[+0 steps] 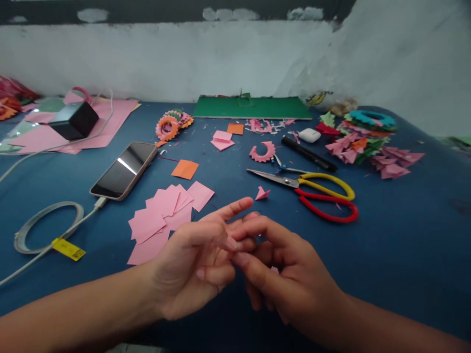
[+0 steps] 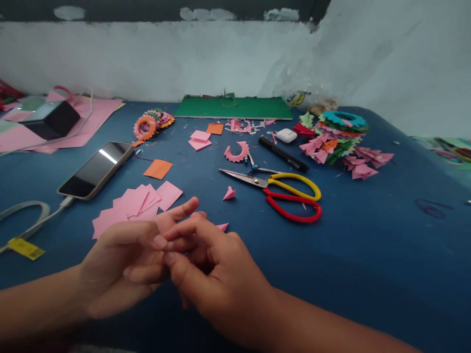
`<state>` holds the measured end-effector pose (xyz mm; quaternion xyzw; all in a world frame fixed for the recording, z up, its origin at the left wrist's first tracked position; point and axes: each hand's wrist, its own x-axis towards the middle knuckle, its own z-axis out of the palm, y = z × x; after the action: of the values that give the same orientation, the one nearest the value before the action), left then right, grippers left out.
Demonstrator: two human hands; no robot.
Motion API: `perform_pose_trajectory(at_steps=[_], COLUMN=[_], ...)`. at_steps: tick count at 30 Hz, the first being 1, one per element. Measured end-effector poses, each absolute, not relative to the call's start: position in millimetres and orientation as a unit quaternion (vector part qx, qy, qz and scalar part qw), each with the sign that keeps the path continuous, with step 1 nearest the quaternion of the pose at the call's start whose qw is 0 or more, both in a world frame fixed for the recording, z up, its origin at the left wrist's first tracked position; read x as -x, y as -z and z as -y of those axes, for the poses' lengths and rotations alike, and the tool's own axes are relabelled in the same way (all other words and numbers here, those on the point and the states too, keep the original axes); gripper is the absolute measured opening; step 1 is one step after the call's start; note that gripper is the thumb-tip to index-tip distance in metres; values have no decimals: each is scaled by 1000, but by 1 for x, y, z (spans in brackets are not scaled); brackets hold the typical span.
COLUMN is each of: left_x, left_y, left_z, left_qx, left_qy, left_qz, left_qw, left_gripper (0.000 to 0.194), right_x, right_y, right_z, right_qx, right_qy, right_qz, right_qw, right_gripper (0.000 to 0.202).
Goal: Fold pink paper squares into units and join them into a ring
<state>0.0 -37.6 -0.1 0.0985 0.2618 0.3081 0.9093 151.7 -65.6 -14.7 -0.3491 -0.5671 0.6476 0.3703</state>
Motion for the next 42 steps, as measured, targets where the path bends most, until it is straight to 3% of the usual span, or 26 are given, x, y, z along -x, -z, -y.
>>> perform_pose_trajectory(at_steps=[42], left_x=[4], left_y=[-5], left_z=[44], left_qx=[-65], left_qy=[-269], left_qz=[-209], left_qw=[938], left_gripper=[41], right_x=[-158], right_y=[14], right_z=[69], right_qx=[354], right_qy=[-537], right_qz=[645], right_qw=[413], right_gripper=[12])
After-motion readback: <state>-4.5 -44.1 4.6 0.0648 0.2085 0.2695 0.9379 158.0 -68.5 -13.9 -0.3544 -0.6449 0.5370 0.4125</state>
